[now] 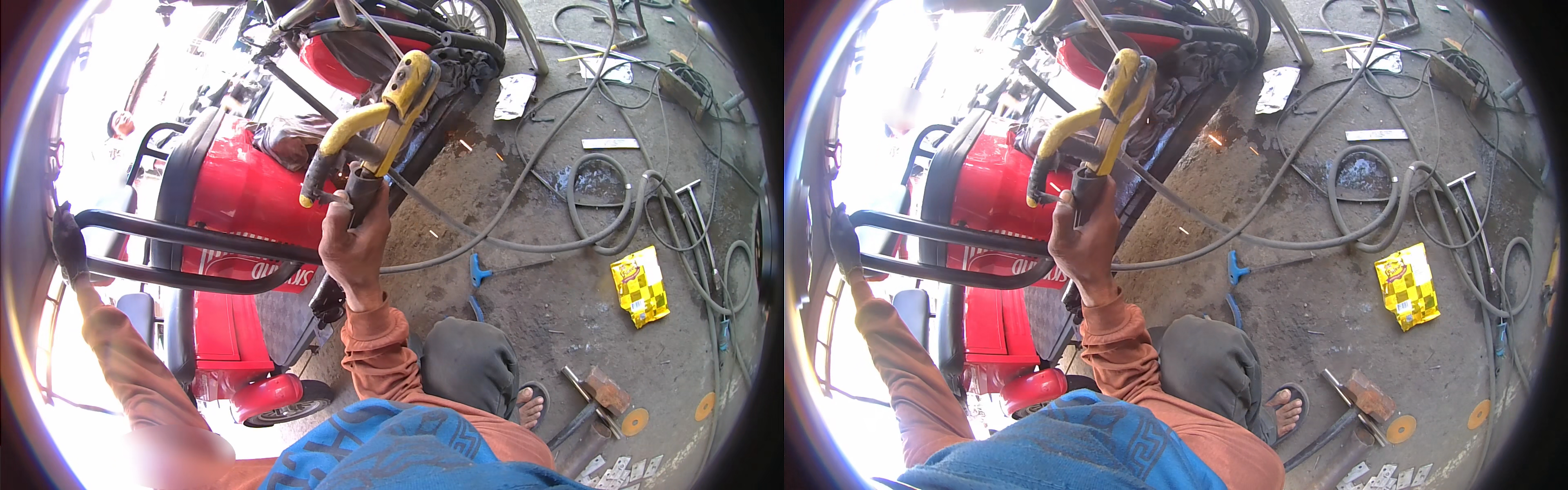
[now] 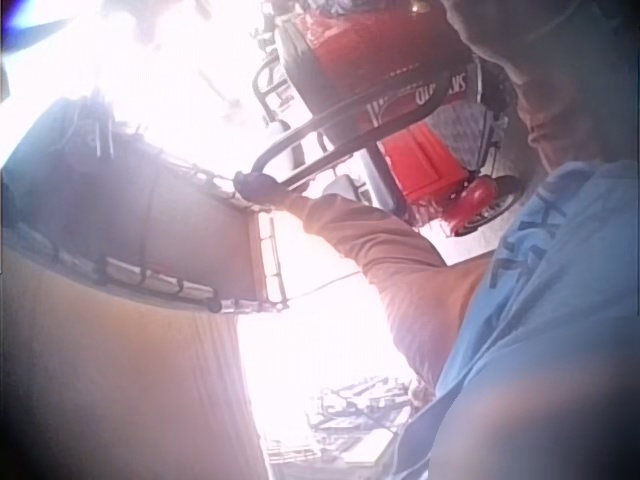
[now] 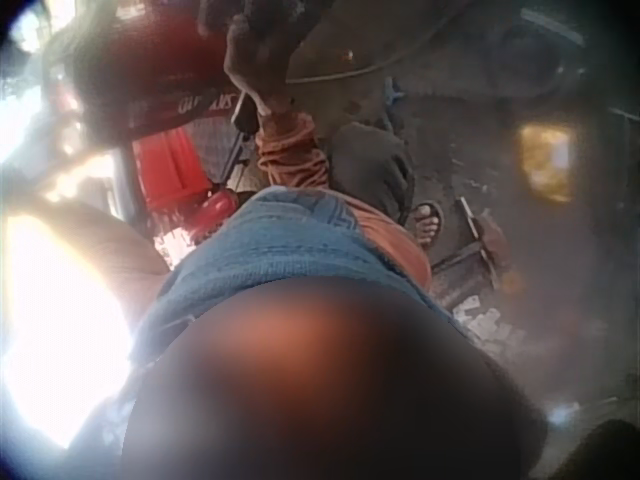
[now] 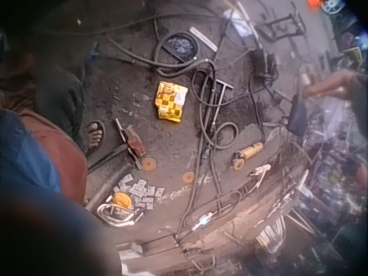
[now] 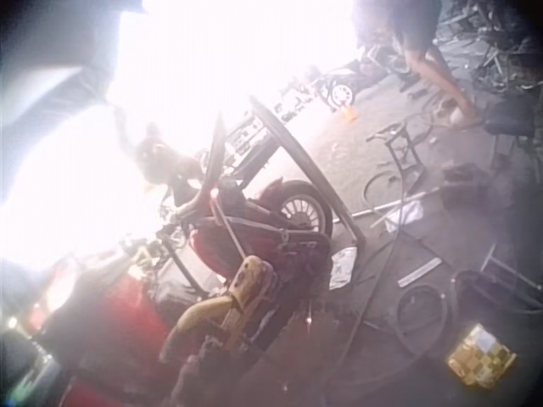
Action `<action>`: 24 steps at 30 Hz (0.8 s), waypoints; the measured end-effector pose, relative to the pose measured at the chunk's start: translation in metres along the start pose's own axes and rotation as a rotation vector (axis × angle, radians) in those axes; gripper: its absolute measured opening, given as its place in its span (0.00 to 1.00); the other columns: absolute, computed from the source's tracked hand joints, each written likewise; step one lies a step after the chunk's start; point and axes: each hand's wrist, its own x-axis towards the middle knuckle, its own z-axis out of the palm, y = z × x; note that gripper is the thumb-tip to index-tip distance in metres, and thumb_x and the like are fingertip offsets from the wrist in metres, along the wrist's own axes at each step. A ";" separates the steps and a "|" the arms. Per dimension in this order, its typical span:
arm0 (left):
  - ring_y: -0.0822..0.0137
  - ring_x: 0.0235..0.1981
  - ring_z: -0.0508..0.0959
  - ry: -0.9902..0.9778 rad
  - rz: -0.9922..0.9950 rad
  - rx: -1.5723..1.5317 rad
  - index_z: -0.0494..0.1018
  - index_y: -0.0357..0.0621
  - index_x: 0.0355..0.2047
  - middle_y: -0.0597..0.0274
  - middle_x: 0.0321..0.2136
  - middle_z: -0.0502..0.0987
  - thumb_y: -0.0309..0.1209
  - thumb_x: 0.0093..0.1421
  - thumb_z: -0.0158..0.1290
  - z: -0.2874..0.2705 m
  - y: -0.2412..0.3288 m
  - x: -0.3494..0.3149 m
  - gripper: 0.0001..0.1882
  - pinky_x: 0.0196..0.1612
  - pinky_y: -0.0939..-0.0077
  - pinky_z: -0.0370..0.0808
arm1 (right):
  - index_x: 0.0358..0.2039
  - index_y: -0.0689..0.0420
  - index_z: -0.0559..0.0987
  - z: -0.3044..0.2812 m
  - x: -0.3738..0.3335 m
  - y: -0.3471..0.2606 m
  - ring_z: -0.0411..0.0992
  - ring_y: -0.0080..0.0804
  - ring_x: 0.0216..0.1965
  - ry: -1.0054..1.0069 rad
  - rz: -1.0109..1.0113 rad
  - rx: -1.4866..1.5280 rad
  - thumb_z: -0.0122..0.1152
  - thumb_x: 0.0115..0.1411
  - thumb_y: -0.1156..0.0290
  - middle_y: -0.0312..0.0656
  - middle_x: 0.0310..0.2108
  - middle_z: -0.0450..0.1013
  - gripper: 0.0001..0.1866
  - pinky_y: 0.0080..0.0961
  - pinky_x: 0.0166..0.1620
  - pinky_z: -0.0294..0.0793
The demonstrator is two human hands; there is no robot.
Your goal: The person welds a metal frame using a handheld welding tool, producing sparks. They then spray the welded area with a spray bottle and wipe it with a cloth. The person repeats welding and cleaning on different sections of the frame.
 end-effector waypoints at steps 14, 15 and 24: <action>0.55 0.59 0.76 0.010 -0.047 -0.075 0.74 0.39 0.58 0.49 0.55 0.78 0.34 0.72 0.39 0.002 0.001 -0.001 0.21 0.63 0.65 0.68 | 0.59 0.64 0.61 -0.003 0.004 -0.011 0.72 0.28 0.29 0.087 0.002 -0.010 0.56 0.70 0.67 0.44 0.34 0.72 0.23 0.23 0.34 0.73; 0.55 0.59 0.76 0.014 -0.041 -0.066 0.74 0.39 0.58 0.49 0.55 0.78 0.34 0.72 0.39 0.002 0.001 0.000 0.21 0.64 0.65 0.68 | 0.57 0.66 0.62 -0.003 0.002 -0.010 0.75 0.32 0.33 0.100 -0.002 -0.017 0.58 0.69 0.66 0.47 0.35 0.74 0.24 0.26 0.39 0.76; 0.55 0.60 0.75 0.009 -0.039 -0.046 0.74 0.39 0.58 0.50 0.56 0.78 0.35 0.72 0.39 0.003 -0.002 0.001 0.22 0.64 0.65 0.68 | 0.58 0.64 0.64 -0.004 0.005 -0.006 0.71 0.24 0.30 0.039 0.033 0.059 0.57 0.68 0.68 0.43 0.35 0.72 0.22 0.23 0.37 0.72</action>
